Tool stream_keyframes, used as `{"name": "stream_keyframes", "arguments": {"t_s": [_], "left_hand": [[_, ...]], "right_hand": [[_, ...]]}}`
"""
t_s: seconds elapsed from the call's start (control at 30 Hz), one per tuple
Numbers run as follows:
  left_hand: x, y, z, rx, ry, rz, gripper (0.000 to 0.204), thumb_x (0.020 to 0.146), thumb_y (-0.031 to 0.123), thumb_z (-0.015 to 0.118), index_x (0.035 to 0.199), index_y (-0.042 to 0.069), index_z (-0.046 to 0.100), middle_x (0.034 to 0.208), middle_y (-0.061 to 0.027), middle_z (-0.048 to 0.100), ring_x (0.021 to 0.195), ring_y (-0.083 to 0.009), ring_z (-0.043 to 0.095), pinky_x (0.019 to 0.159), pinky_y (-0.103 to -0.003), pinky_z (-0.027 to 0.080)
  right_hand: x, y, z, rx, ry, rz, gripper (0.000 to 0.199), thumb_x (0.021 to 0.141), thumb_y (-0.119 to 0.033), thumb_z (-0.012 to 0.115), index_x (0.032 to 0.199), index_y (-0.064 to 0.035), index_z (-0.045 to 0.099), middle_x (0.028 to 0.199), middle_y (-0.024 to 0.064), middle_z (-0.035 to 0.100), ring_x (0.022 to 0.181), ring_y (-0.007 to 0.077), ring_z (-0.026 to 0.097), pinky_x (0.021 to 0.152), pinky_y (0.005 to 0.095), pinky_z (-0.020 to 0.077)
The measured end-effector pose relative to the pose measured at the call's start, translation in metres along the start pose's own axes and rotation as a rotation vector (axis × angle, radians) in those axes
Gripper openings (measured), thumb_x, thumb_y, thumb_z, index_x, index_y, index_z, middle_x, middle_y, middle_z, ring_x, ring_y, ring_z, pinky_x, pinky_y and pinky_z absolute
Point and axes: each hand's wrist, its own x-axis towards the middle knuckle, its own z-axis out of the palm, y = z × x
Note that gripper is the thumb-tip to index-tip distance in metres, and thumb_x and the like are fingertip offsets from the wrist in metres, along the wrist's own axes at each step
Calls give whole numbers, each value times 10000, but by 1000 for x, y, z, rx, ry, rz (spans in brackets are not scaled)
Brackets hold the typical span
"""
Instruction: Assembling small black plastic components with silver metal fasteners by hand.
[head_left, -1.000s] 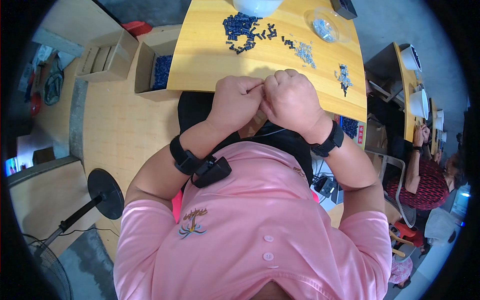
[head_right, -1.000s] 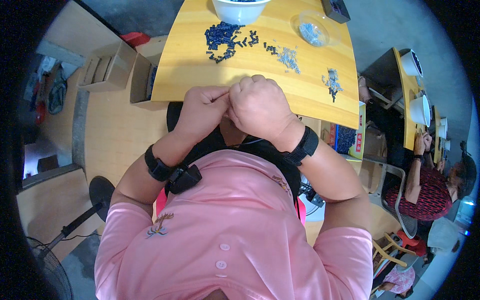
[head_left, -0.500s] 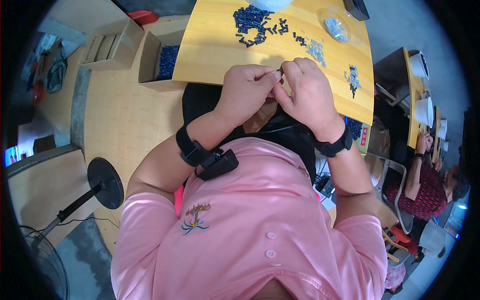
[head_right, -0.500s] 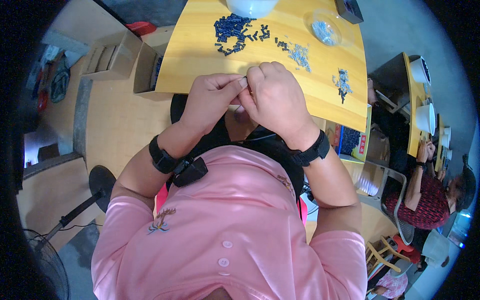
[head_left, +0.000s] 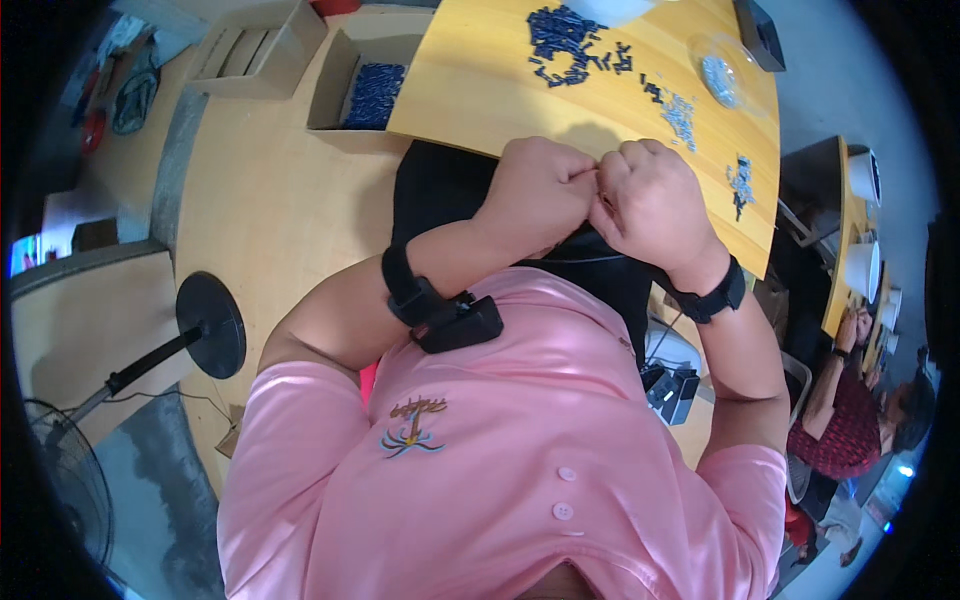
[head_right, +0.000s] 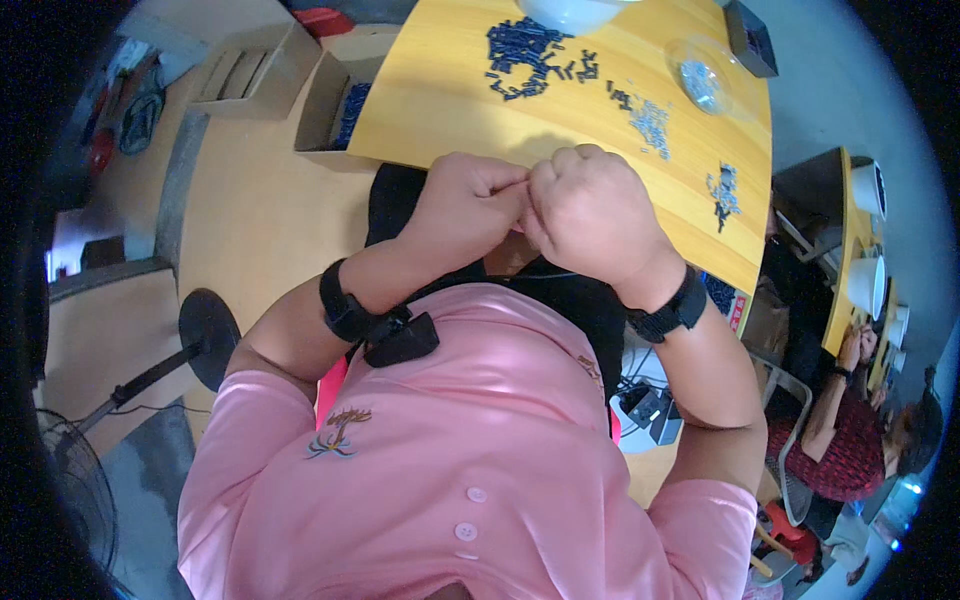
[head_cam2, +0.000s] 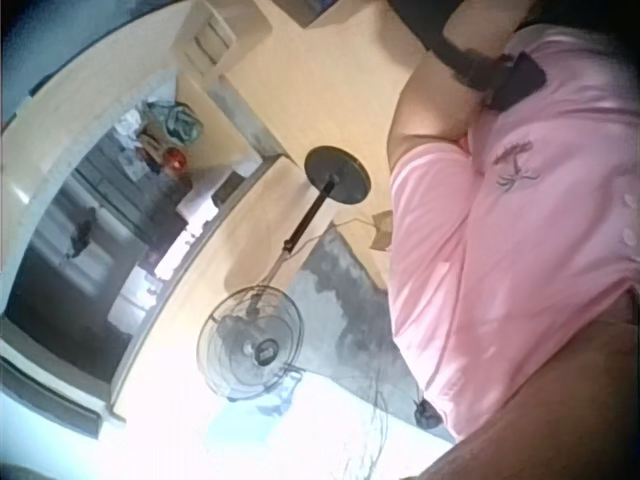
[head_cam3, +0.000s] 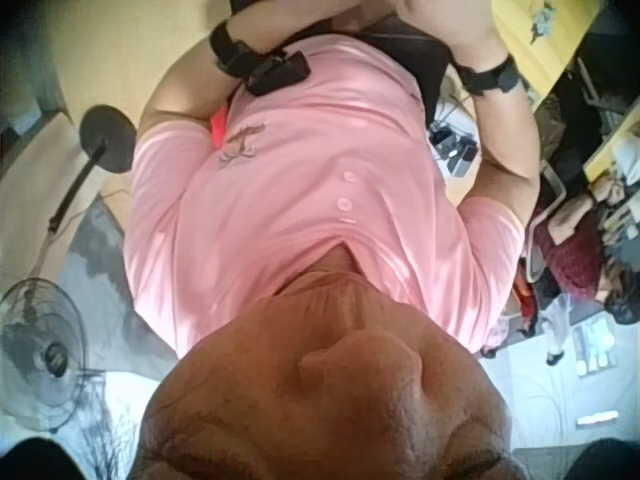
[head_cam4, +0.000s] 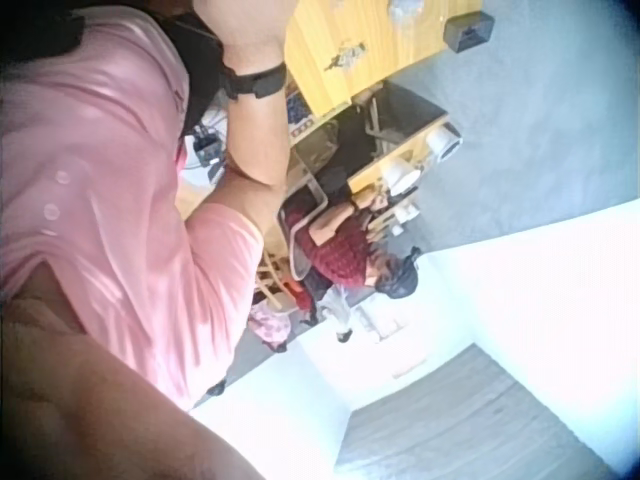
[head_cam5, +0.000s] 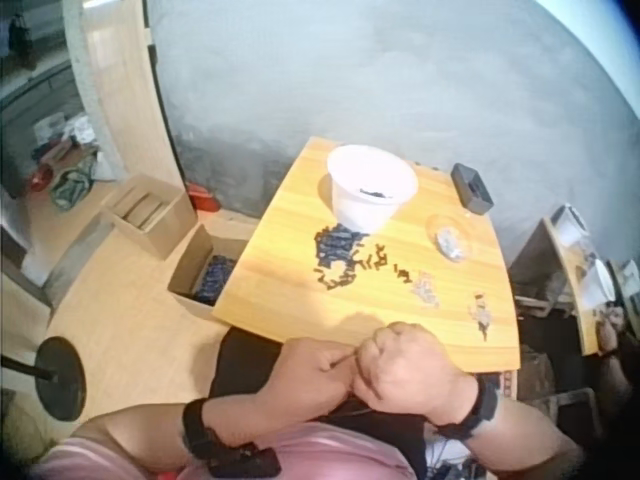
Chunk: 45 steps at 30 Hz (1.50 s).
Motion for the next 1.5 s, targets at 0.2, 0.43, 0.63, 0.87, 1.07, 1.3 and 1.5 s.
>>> {"name": "stream_keyframes", "arguments": {"t_s": [0.2, 0.43, 0.63, 0.87, 1.07, 1.3, 1.5], "left_hand": [[-1, -5, -4, 118, 81, 143, 145, 757, 87, 534, 711, -13, 628, 551, -188, 524, 453, -198, 551, 476, -309, 423], [6, -11, -21, 124, 13, -3, 198, 805, 134, 580, 729, -33, 653, 558, -126, 595, 502, -150, 591, 506, -268, 467], [8, -36, -87, -335, 332, -112, 201, 840, 118, 608, 984, -15, 655, 790, -44, 645, 673, -94, 608, 635, -214, 506], [45, -80, -194, -351, 651, -205, 210, 878, 194, 591, 943, -1, 629, 811, -70, 637, 695, -126, 604, 629, -224, 494], [73, -107, -206, -295, 733, -258, 226, 891, 158, 569, 1002, -37, 592, 875, -112, 634, 726, -153, 615, 654, -235, 511], [57, -62, -110, -296, 422, -99, 236, 877, 117, 589, 1064, -25, 613, 860, -80, 644, 719, -133, 620, 668, -215, 509], [60, -47, -57, -333, 172, -142, 234, 866, 113, 606, 1050, -33, 623, 844, -69, 651, 723, -106, 618, 672, -208, 509]], "right_hand": [[2, -5, 12, -1, 0, 2, 180, 665, -187, 631, 675, -31, 540, 642, 114, 505, 626, 286, 537, 573, 381, 450], [9, -11, 24, 61, 62, 102, 184, 689, -146, 639, 785, -10, 561, 719, 142, 526, 721, 310, 538, 647, 383, 458], [-2, -2, 30, 182, 120, 337, 319, 751, -134, 648, 1003, 48, 577, 916, 196, 577, 859, 352, 536, 767, 408, 452], [-47, 20, 49, 183, 60, 469, 296, 761, -95, 632, 1021, 36, 580, 945, 206, 575, 892, 366, 533, 794, 411, 452], [-48, 21, 51, 206, 67, 510, 282, 758, -85, 628, 1007, 39, 578, 921, 206, 568, 892, 368, 533, 794, 406, 457], [-50, 23, 62, 213, 180, 499, 265, 753, -74, 624, 990, 33, 577, 883, 199, 562, 868, 363, 537, 776, 407, 460], [-40, 26, 50, 196, 88, 512, 185, 744, -76, 626, 895, 23, 583, 855, 184, 569, 853, 354, 545, 757, 410, 465]]}}
